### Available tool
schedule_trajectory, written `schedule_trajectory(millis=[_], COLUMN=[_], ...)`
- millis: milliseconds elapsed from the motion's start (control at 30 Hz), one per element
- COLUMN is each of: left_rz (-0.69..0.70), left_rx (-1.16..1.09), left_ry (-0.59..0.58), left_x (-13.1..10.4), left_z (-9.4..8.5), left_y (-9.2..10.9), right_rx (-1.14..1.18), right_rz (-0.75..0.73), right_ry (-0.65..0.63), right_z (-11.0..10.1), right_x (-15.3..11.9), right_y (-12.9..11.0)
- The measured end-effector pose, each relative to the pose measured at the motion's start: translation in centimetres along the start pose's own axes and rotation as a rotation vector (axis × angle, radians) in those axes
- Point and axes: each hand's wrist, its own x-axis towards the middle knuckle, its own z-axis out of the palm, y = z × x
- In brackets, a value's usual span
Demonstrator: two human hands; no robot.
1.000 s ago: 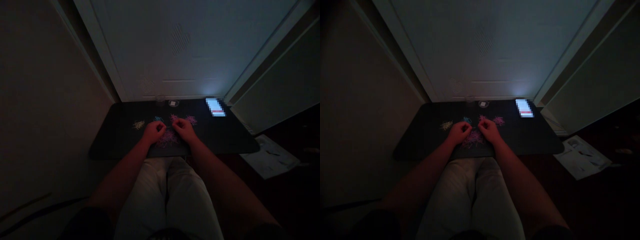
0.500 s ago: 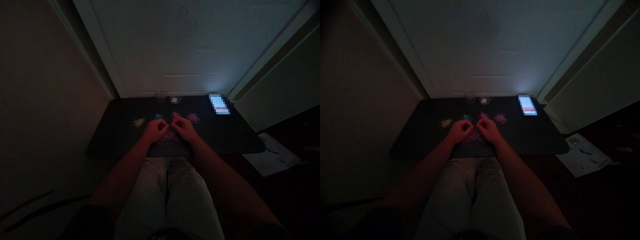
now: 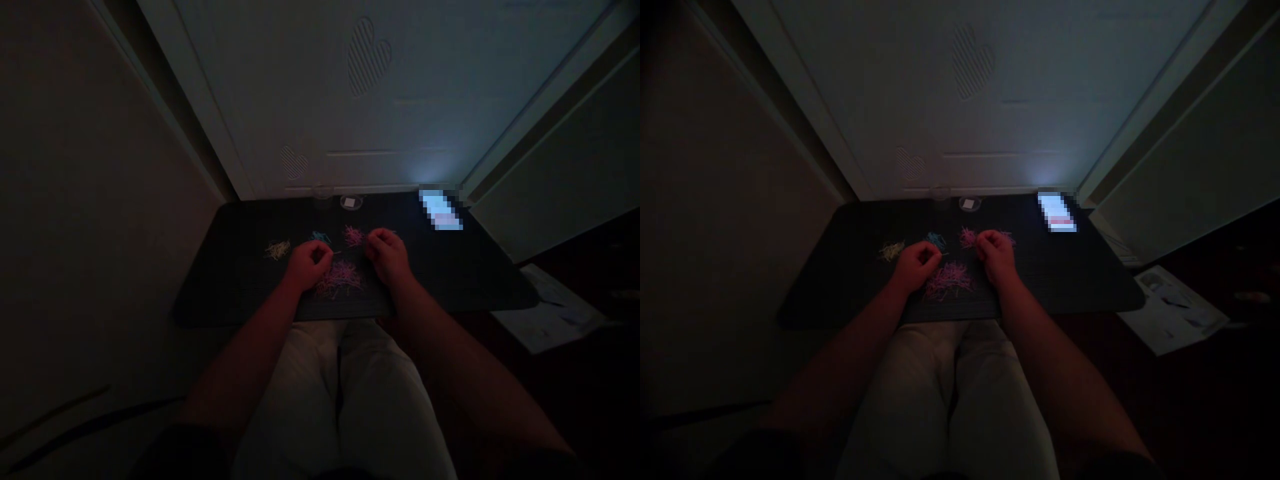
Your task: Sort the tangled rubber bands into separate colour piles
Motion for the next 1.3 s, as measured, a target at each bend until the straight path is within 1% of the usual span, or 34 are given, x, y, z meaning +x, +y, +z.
schedule_trajectory(millis=[33,133,200,300,400,500,533,600,700,767,833,967,1033,1167,1300], left_rz=[0.002,0.016,0.025,0.033,0.034,0.031,0.031,0.031,0.012,-0.013,-0.028,-0.028,-0.029,-0.042,-0.05], left_rx=[0.004,0.033,0.052,0.075,0.1,0.123,0.129,0.136,0.12,0.107,0.097,0.088,0.095,0.135,0.162], left_ry=[-0.002,-0.031,-0.043,-0.058,-0.074,-0.088,-0.093,-0.103,-0.113,-0.103,-0.089,-0.077,-0.091,-0.161,-0.174], left_x=[0.0,0.0,0.1,0.1,0.1,0.2,0.2,0.2,0.3,0.3,0.4,0.5,0.5,0.6,0.6], left_z=[0.0,0.1,0.1,0.2,0.1,0.1,0.0,0.0,0.0,0.0,0.0,0.1,0.1,0.2,0.2], left_y=[-0.1,-0.1,-0.1,0.0,0.1,0.1,0.2,0.2,0.2,0.3,0.3,0.2,0.0,-0.3,-0.5], right_rx=[-0.031,-0.218,-0.315,-0.352,-0.316,-0.316,-0.337,-0.398,-0.452,-0.449,-0.435,-0.446,-0.47,-0.512,-0.529], right_rz=[-0.011,-0.052,-0.082,-0.102,-0.116,-0.114,-0.107,-0.108,-0.13,-0.15,-0.163,-0.165,-0.166,-0.159,-0.136], right_ry=[-0.033,-0.206,-0.267,-0.26,-0.246,-0.287,-0.308,-0.31,-0.25,-0.205,-0.189,-0.245,-0.272,-0.275,-0.271], right_z=[0.1,0.6,0.9,1.0,0.9,1.0,1.1,1.3,1.5,1.5,1.4,1.5,1.6,1.6,1.6], right_x=[-0.1,-0.6,-0.8,-0.7,-0.4,-0.4,-0.4,-0.4,-0.3,-0.1,0.0,-0.1,-0.2,-0.1,0.0], right_y=[-0.1,-0.4,-0.6,-0.5,-0.3,0.0,0.1,0.2,0.3,0.3,0.2,0.1,0.2,0.3,0.5])
